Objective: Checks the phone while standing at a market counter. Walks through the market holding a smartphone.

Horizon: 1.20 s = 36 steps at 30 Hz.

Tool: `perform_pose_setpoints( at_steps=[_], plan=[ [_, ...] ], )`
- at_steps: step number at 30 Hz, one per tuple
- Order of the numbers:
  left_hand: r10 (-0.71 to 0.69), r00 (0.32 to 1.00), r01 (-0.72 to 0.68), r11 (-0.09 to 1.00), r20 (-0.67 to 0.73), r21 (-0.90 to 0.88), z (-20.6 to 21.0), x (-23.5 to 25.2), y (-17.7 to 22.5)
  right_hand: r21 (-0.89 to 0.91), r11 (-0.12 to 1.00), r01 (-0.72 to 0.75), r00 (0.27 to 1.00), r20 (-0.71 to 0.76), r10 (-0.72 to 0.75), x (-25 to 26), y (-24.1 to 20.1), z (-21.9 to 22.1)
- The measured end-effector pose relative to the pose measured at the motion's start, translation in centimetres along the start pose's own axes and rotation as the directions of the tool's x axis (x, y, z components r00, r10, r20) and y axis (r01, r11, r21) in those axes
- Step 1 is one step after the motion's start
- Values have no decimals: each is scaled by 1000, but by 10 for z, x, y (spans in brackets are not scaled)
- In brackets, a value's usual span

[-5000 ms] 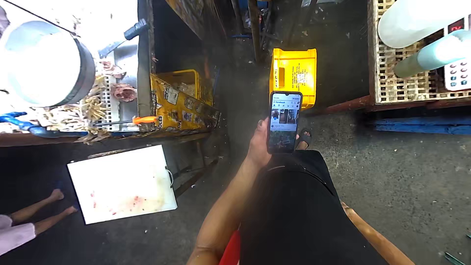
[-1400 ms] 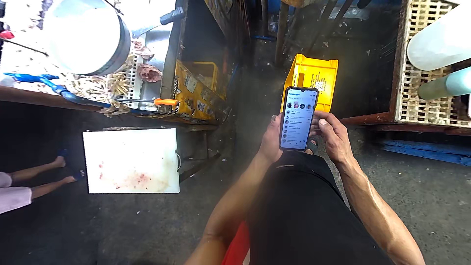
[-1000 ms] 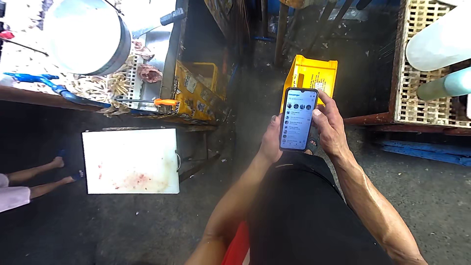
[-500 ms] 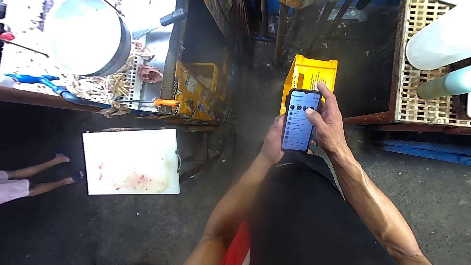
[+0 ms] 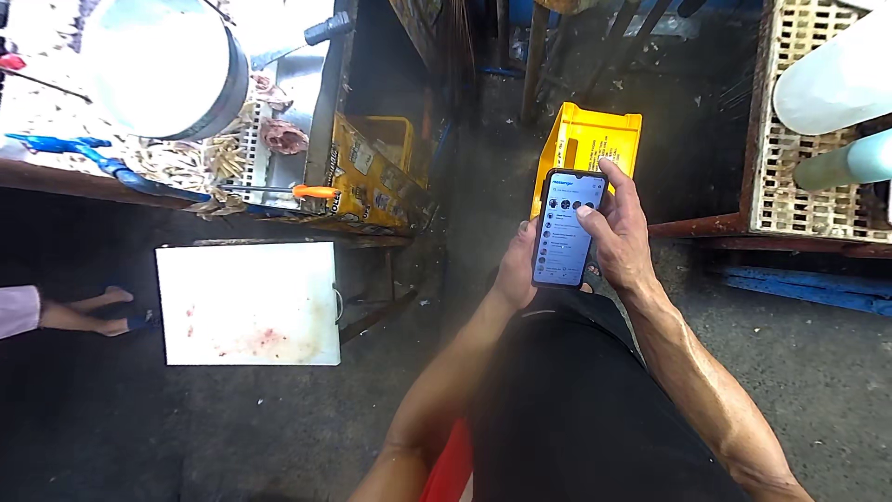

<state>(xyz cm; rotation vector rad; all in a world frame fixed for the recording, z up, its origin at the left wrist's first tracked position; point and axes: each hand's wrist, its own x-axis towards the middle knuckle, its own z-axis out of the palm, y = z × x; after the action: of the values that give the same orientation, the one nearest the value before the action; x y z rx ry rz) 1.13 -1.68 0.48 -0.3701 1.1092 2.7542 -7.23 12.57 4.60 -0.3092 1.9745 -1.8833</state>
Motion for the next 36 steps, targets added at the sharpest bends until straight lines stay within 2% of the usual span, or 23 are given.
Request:
perform_pose_setpoints(
  at_steps=[13, 19, 36],
  plan=[
    [11, 1000, -11, 1000, 3, 7, -1, 0, -1, -17, 1000, -17, 1000, -11, 16, -1, 2, 3],
    [19, 1000, -19, 999, -14, 32, 1, -1, -2, -119, 993, 2, 999, -50, -8, -2, 6, 6],
    [11, 1000, -11, 1000, -8, 5, -1, -2, -2, -20, 1000, -3, 1000, -3, 3, -1, 1, 3]
  ],
)
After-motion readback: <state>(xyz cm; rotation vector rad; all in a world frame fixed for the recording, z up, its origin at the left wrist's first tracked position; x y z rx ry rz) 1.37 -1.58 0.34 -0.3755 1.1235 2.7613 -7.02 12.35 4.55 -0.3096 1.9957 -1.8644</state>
